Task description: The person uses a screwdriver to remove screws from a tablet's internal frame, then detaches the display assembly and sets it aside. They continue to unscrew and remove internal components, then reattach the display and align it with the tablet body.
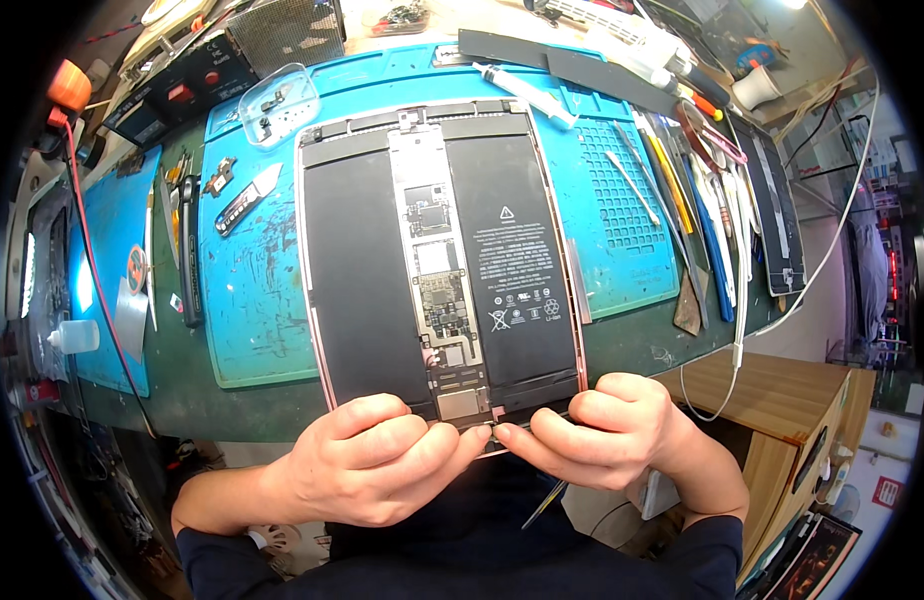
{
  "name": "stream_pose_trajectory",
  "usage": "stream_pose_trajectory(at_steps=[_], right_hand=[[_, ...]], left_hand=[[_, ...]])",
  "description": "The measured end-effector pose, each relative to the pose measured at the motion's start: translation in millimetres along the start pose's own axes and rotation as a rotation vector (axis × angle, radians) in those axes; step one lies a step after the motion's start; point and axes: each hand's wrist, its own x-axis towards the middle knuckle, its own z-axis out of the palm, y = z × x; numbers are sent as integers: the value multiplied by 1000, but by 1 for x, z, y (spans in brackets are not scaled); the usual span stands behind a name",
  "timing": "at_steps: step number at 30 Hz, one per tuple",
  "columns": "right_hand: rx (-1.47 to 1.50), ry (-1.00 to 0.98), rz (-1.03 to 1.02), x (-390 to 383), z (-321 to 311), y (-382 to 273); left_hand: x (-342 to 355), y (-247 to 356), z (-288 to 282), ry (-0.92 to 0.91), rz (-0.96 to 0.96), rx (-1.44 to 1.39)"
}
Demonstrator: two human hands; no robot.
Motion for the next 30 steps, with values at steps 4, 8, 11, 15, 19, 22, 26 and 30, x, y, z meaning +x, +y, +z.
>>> stream_pose_trajectory(at_steps=[4, 8, 11, 15, 19, 22, 26, 30], right_hand=[[-15, -6, -5, 1, -1, 0], [-2, -36, -17, 2, -5, 1], [7, -31, -18, 2, -5, 1], [12, -35, -21, 1, -5, 2], [12, -38, -23, 1, -5, 2], [9, -39, -21, 1, -5, 2], [14, -43, -15, 2, -5, 1], [14, -46, -10, 2, -5, 1]], left_hand=[[-3, 1, 2, 19, 27, 54], [-3, -2, 2, 17, 73, 106], [-4, -1, 3, 21, 68, 109], [-5, -1, 4, 25, 67, 108], [-5, -1, 3, 16, 72, 108], [-5, -1, 3, 7, 74, 105], [-4, -2, 2, 8, 78, 103], [-5, -2, 2, 4, 84, 100]])
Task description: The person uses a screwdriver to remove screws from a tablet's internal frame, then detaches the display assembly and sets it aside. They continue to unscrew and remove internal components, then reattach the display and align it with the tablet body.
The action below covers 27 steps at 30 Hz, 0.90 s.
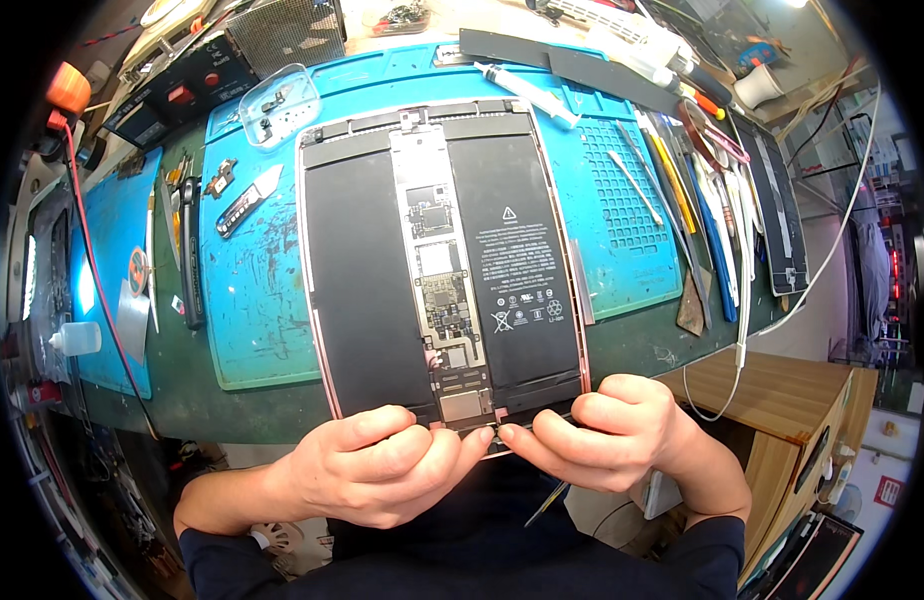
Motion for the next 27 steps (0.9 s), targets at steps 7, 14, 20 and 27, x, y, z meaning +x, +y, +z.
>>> stream_pose_trajectory(at_steps=[7, 14, 20, 27], right_hand=[[-12, 9, -8, 0, -1, 0], [-4, 22, -9, -1, 1, 0], [-11, -10, -13, 1, -2, 0], [-29, -4, -11, 2, -1, -1]], left_hand=[[-1, 0, 0, -1, 2, 0], [-2, 1, 1, 2, 1, 4], [-2, 1, 1, -6, 5, 10], [0, 0, -1, -14, -2, -14]])
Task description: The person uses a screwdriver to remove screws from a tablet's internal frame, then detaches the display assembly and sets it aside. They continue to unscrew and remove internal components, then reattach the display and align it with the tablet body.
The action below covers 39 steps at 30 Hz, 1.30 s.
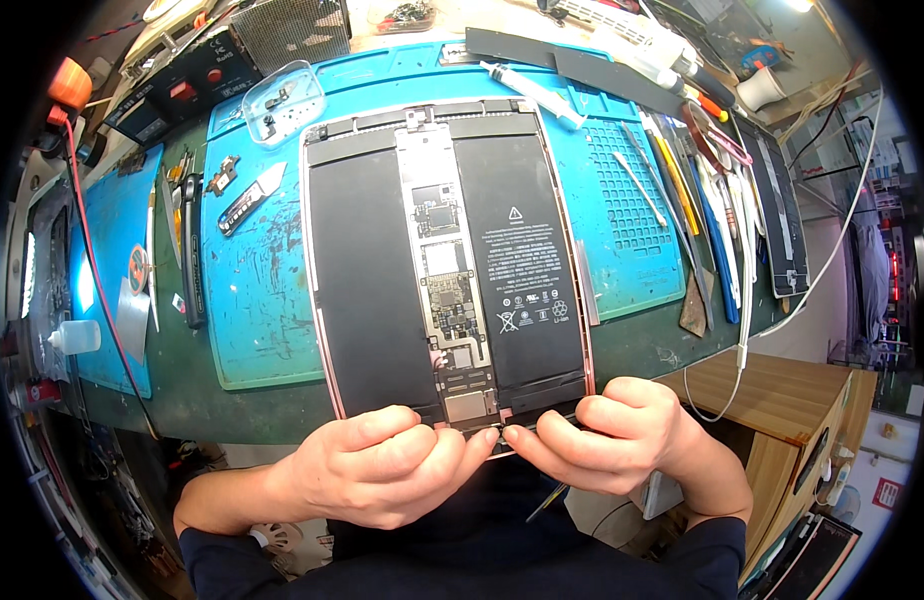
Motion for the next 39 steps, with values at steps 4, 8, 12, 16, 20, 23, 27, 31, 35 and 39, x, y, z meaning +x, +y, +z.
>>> stream_pose_trajectory(at_steps=[4, 8, 12, 16, 20, 23, 27, 31, 35, 39], right_hand=[[-6, -48, -7, 3, -5, 0], [-16, -62, -16, 4, -6, -1], [-21, -43, -31, 1, -5, 0], [-13, 7, -22, -3, 0, -1], [9, 27, -1, -2, 4, -2], [11, 9, 7, 0, 4, -2], [75, 38, 31, -3, 5, -3], [68, 142, -107, 1, 9, 3], [16, 77, -86, -4, 8, -2], [5, 75, -85, -6, 6, -1]], left_hand=[[1, -1, -1, -9, -3, -20], [1, 0, -1, -5, -10, -9], [1, 0, 0, -4, 10, 9], [1, 0, 0, -7, 14, 10], [0, 0, 0, -1, 16, 20], [0, 0, 1, 10, 20, 25], [1, -1, -1, -2, 25, 19], [-1, -1, 1, 16, 26, 6], [0, 0, -1, 7, 5, 1], [1, -1, 1, 23, 19, 23]])
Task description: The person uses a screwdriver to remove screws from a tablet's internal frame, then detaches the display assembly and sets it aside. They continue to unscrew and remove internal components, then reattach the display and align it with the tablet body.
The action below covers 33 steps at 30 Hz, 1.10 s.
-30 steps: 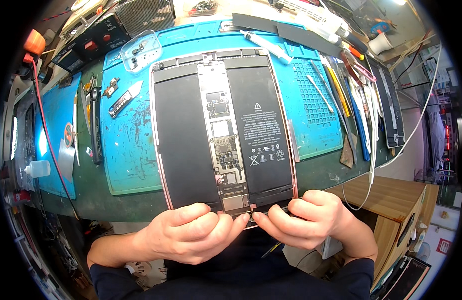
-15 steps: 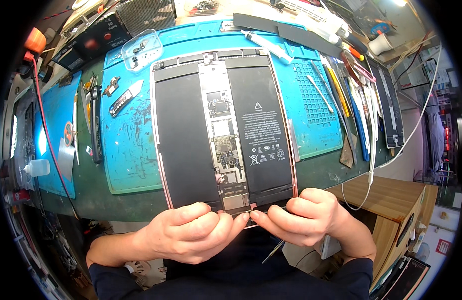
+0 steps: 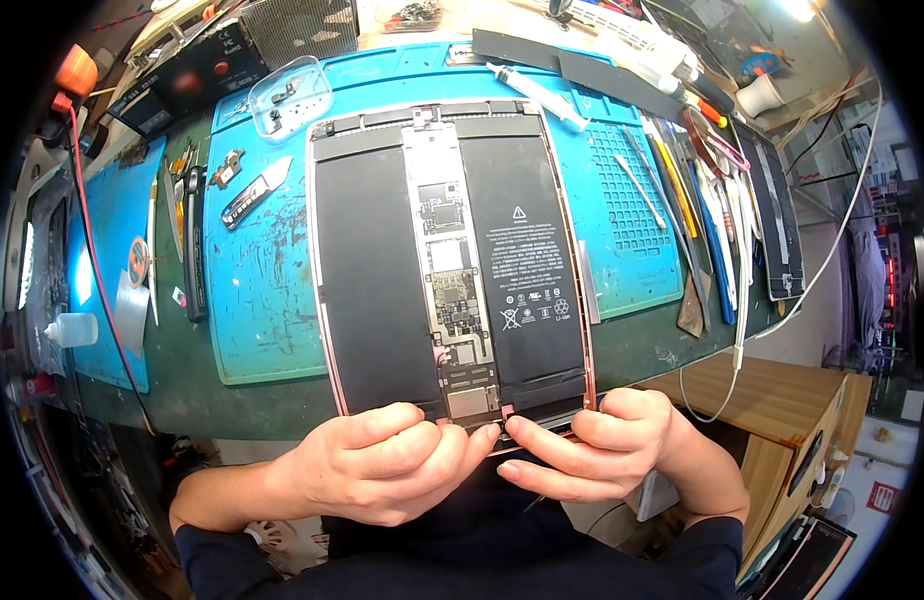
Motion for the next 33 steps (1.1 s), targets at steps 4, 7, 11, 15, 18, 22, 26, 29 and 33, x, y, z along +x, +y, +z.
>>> stream_pose_trajectory(at_steps=[4, 7, 11, 15, 18, 22, 26, 29, 33], right_hand=[[-14, 6, -30, -1, 1, 1], [-23, 27, -55, -2, 6, 2], [-22, 40, -69, -3, 8, 2], [-45, 10, -91, -3, 6, 4], [-20, 21, -64, -1, 5, 3], [-32, 15, -64, -3, 4, 4], [-76, 21, -74, -6, 4, 3], [-95, 42, -72, -9, 6, 1], [-100, 56, -58, -10, 7, -1]], left_hand=[[1, -1, -1, 0, 5, 2], [0, -1, 1, 7, -2, -3], [0, 0, 0, 0, -7, -10], [0, 0, 1, 13, -17, -22], [2, 1, 2, 22, -59, -73], [5, 3, -4, -55, -109, -131], [7, 7, 0, -18, -170, -136], [9, 6, -2, -35, -153, -143], [11, 6, -6, -72, -165, -170]])
